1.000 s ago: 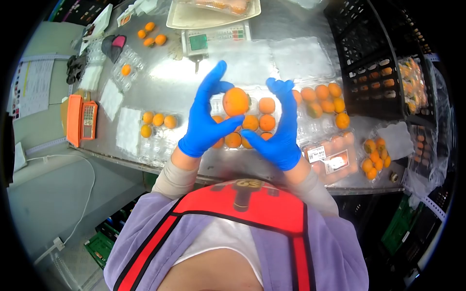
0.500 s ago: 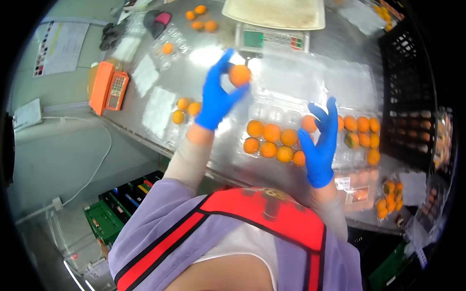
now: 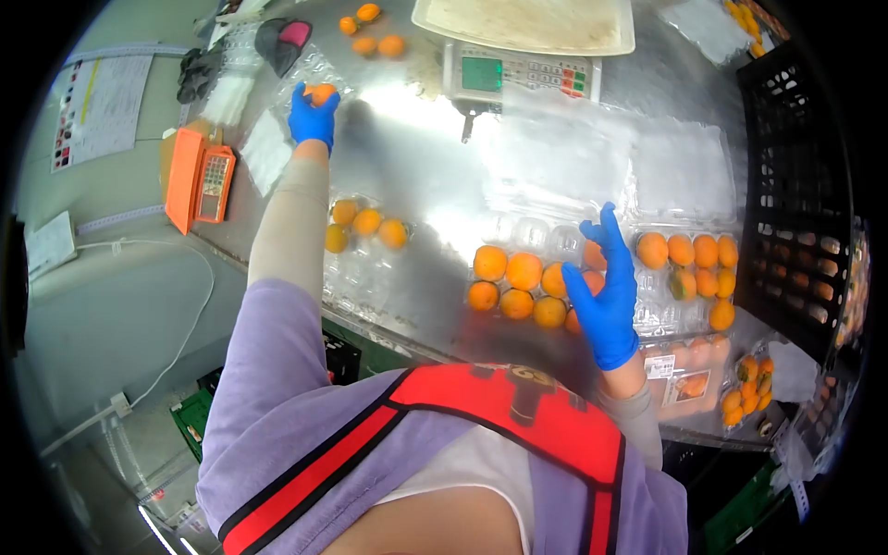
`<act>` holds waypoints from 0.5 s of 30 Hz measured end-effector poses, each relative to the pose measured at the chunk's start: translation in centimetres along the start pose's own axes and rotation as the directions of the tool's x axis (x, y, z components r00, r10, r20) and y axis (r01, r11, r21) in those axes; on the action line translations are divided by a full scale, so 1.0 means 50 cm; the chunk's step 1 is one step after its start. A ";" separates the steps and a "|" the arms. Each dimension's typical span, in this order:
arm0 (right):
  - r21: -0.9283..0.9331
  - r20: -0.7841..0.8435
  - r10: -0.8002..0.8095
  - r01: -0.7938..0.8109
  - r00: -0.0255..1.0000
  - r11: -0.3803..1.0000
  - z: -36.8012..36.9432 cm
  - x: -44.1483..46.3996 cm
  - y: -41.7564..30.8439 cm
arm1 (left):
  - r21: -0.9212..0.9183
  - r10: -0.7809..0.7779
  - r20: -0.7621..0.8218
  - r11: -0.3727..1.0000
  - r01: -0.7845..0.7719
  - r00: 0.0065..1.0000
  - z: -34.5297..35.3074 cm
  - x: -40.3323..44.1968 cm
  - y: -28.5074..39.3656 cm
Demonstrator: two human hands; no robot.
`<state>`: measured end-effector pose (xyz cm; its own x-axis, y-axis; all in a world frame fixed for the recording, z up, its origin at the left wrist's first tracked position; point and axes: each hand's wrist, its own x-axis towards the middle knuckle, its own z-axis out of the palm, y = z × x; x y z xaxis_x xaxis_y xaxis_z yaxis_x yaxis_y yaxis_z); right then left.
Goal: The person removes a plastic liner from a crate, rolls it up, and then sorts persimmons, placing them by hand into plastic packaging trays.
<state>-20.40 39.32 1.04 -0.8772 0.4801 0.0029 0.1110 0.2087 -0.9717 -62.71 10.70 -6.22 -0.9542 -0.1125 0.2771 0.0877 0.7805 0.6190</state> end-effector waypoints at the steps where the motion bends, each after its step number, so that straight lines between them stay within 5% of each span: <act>1: -0.013 0.008 -0.002 0.002 1.000 1.000 -0.002 -0.002 0.004 | -0.002 0.002 0.018 1.000 -0.002 1.000 0.005 0.007 0.000; 7: -0.036 -0.020 0.075 -0.076 0.997 0.996 -0.031 -0.018 0.020 | 0.264 -0.083 0.112 0.963 0.051 0.990 0.012 0.029 0.021; 10: -0.016 -0.041 0.097 -0.098 0.994 0.995 -0.042 -0.026 0.031 | 0.405 0.145 0.094 0.898 -0.171 0.985 0.037 0.054 -0.033; 15: -0.073 -0.131 0.096 -0.106 0.987 0.992 -0.084 -0.038 0.021 | 0.359 0.043 0.172 0.928 -0.104 0.984 0.019 0.009 0.047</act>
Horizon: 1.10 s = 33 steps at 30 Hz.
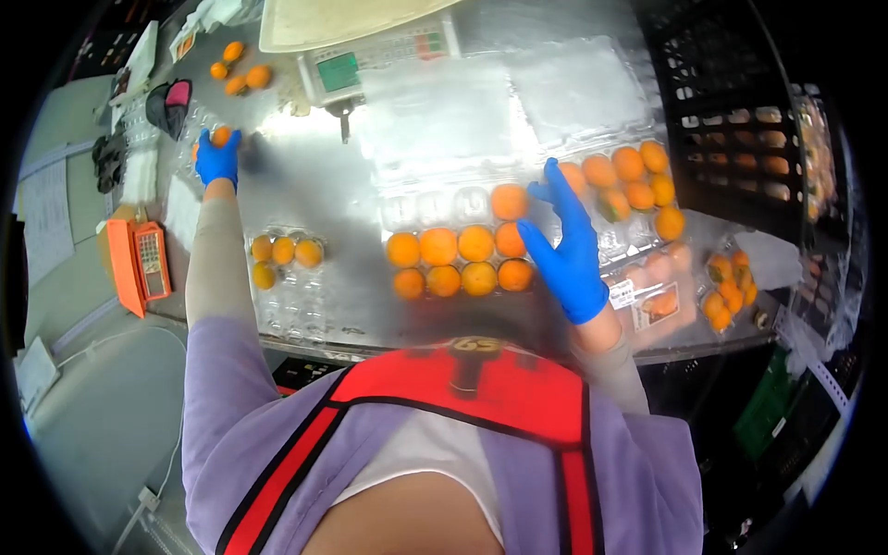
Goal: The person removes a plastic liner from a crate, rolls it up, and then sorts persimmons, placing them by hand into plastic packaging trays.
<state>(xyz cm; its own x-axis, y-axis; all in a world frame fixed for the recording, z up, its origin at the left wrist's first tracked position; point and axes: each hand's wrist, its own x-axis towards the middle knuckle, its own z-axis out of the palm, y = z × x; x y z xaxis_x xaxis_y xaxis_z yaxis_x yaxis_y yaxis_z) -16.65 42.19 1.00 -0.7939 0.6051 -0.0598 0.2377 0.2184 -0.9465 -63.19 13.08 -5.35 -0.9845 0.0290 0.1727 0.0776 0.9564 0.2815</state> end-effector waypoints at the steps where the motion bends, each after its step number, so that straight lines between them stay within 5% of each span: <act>1: -0.007 -0.004 -0.003 0.003 1.000 1.000 -0.010 -0.004 0.009 | -0.051 0.095 -0.022 0.994 -0.096 0.995 0.016 -0.007 -0.001; 6: 0.021 -0.039 0.058 -0.057 0.998 0.998 -0.045 -0.020 0.035 | -0.469 0.538 -0.198 0.682 -0.562 0.819 -0.016 -0.212 0.149; 8: 0.012 -0.035 0.038 -0.038 0.999 0.999 -0.047 -0.027 0.044 | -0.622 0.596 -0.029 0.618 -0.481 0.803 -0.022 -0.355 0.222; 11: 0.007 -0.012 0.016 -0.016 1.000 1.000 -0.047 -0.037 0.042 | -0.708 0.796 -0.017 0.418 -0.570 0.605 -0.073 -0.536 0.345; 16: 0.023 0.032 0.009 -0.010 0.999 1.000 -0.045 -0.060 0.026 | -0.528 0.863 0.144 0.481 -0.700 0.485 -0.019 -0.646 0.423; 22: 0.061 0.001 -0.024 0.024 1.000 0.998 -0.052 -0.094 0.038 | -0.337 0.911 0.266 0.395 -0.855 0.316 0.024 -0.625 0.450; 30: 0.037 0.068 -0.019 0.017 0.998 0.999 -0.060 -0.104 0.028 | -0.456 0.912 0.290 0.397 -0.796 0.288 -0.001 -0.610 0.449; 33: 0.077 0.085 0.011 -0.017 0.996 0.997 -0.056 -0.097 0.016 | -0.651 0.885 0.193 0.438 -0.620 0.423 -0.057 -0.601 0.421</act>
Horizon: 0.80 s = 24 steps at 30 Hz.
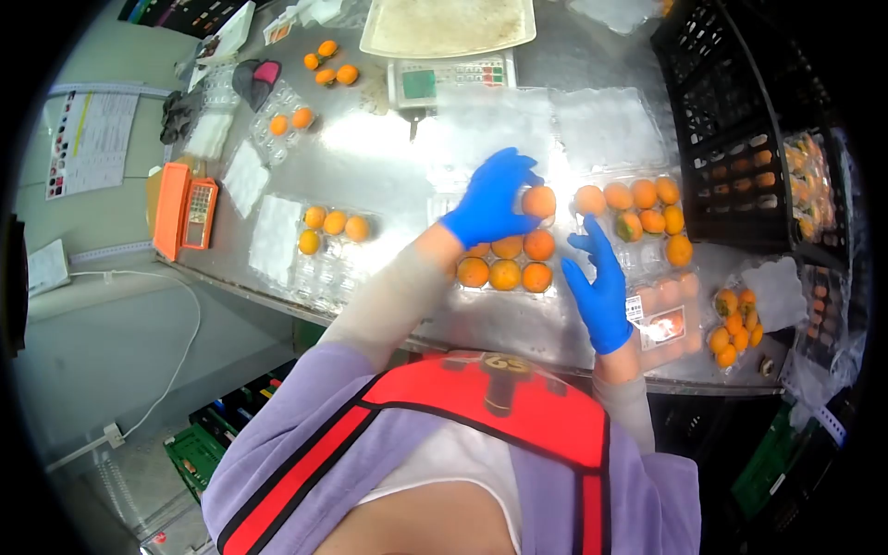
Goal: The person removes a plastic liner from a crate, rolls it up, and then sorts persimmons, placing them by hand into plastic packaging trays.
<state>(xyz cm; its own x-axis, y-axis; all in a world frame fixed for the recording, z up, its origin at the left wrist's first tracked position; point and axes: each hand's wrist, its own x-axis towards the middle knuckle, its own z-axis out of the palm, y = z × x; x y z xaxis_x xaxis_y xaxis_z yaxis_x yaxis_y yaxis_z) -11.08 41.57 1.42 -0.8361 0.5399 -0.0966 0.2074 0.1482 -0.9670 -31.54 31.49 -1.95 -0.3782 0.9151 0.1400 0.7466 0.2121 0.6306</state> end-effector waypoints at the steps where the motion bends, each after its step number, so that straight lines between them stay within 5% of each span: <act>1: 0.068 0.020 0.028 -0.030 0.999 0.997 0.004 0.005 -0.009 | -0.324 -0.095 -0.036 0.943 0.078 0.995 -0.032 -0.015 0.016; 3: 0.163 0.048 0.054 -0.061 0.997 0.985 0.014 0.016 -0.030 | -0.823 -0.221 0.025 0.549 0.146 0.975 -0.089 -0.041 0.045; 5: 0.280 0.142 0.104 -0.141 0.984 0.950 0.022 0.033 -0.056 | -0.977 -0.290 0.020 0.197 0.080 0.957 -0.125 -0.061 0.079; 11: 0.463 0.319 -0.029 -0.129 0.947 0.877 0.072 0.076 -0.134 | -0.977 -0.285 -0.118 0.207 -0.060 0.951 -0.153 -0.096 0.110; 14: 0.673 0.321 -0.101 -0.152 0.942 0.724 0.105 0.086 -0.156 | -0.955 -0.265 -0.165 0.283 -0.087 0.950 -0.155 -0.103 0.105; 18: 0.675 0.291 -0.070 -0.153 0.954 0.722 0.126 0.090 -0.181 | -0.876 -0.232 -0.241 0.470 -0.108 0.942 -0.142 -0.109 0.084; 20: 0.616 0.257 -0.012 -0.154 0.966 0.773 0.130 0.093 -0.182 | -0.688 -0.088 -0.320 0.707 -0.167 0.943 -0.135 -0.110 0.068; 24: 0.602 0.168 -0.016 -0.090 0.986 0.794 0.137 0.089 -0.176 | -0.742 -0.139 -0.276 0.660 -0.118 0.951 -0.153 -0.113 0.091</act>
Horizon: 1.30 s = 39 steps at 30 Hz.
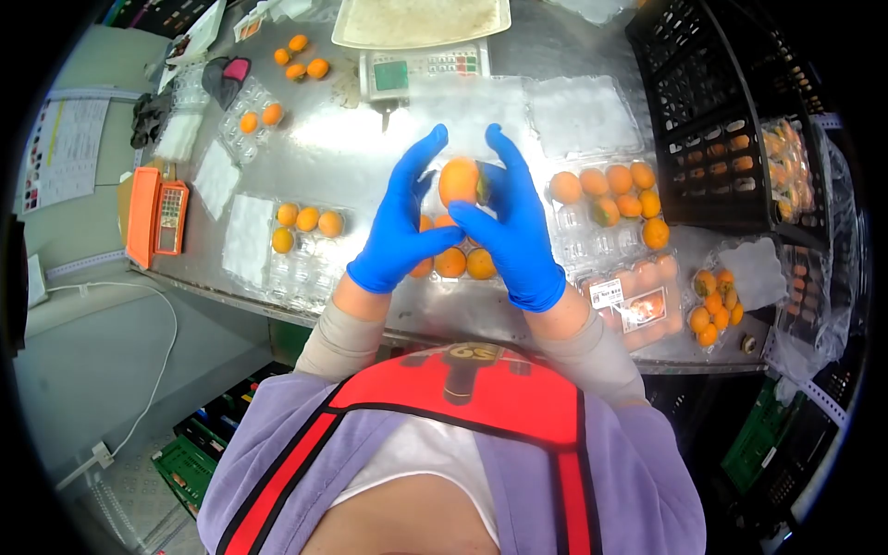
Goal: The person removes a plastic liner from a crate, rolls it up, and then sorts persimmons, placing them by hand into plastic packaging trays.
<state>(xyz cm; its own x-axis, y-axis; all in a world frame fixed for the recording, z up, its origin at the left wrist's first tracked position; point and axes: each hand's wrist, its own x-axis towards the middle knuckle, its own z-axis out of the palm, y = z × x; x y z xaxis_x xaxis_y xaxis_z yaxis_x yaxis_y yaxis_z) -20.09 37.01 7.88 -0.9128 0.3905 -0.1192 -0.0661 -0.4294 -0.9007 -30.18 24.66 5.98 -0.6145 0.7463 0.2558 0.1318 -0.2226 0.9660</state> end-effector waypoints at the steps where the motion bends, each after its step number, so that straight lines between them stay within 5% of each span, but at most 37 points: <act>1: -0.104 -0.018 -0.130 0.127 0.991 0.986 -0.005 0.001 0.010 | -0.083 -0.109 0.036 0.990 0.111 0.993 0.000 -0.002 0.004; 6: -0.405 0.092 -0.456 0.452 0.885 0.795 -0.015 -0.001 0.000 | -0.443 -0.258 0.236 0.830 0.340 0.937 0.008 -0.001 0.021; 13: -0.476 0.156 -0.593 0.586 0.790 0.655 -0.036 0.007 0.032 | -0.550 -0.367 0.211 0.721 0.420 0.906 0.010 0.007 0.013; 15: -0.637 0.276 -0.636 0.633 0.721 0.440 -0.046 0.008 0.027 | -0.583 -0.362 0.230 0.692 0.425 0.904 0.008 0.009 0.010; 21: -0.690 0.378 -0.596 0.645 0.709 0.330 -0.047 0.012 0.015 | -0.507 -0.398 0.206 0.738 0.446 0.894 0.010 0.015 0.030; 25: -0.680 0.308 -0.595 0.609 0.742 0.408 -0.044 0.007 0.017 | -0.502 -0.362 0.183 0.765 0.403 0.914 0.009 0.021 0.031; 30: -0.360 0.024 -0.418 0.398 0.908 0.844 -0.042 0.001 0.011 | -0.477 -0.233 0.100 0.842 0.252 0.967 0.009 0.025 0.027; 34: -0.234 0.009 -0.354 0.346 0.935 0.909 -0.043 0.005 0.015 | -0.471 -0.238 0.091 0.845 0.252 0.967 0.012 0.031 0.028; 36: -0.084 0.026 -0.286 0.288 0.958 0.954 -0.042 0.007 0.017 | -0.197 -0.084 0.052 0.976 0.092 0.995 0.009 0.030 0.010; 37: -0.088 0.021 -0.286 0.287 0.958 0.954 -0.042 0.007 0.016 | -0.201 -0.084 0.057 0.975 0.094 0.995 0.010 0.031 0.010; 39: 0.133 0.048 -0.096 0.089 0.994 0.987 -0.040 0.007 0.012 | 0.115 0.119 0.067 0.985 -0.126 0.991 0.011 0.033 0.011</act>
<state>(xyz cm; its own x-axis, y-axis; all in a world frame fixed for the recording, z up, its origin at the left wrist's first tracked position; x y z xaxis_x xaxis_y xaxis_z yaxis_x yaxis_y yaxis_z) -19.62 38.51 6.49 -0.9206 0.3903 -0.0119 -0.1999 -0.4973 -0.8442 -30.70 26.10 6.95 -0.5408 0.7549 0.3710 0.2970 -0.2413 0.9239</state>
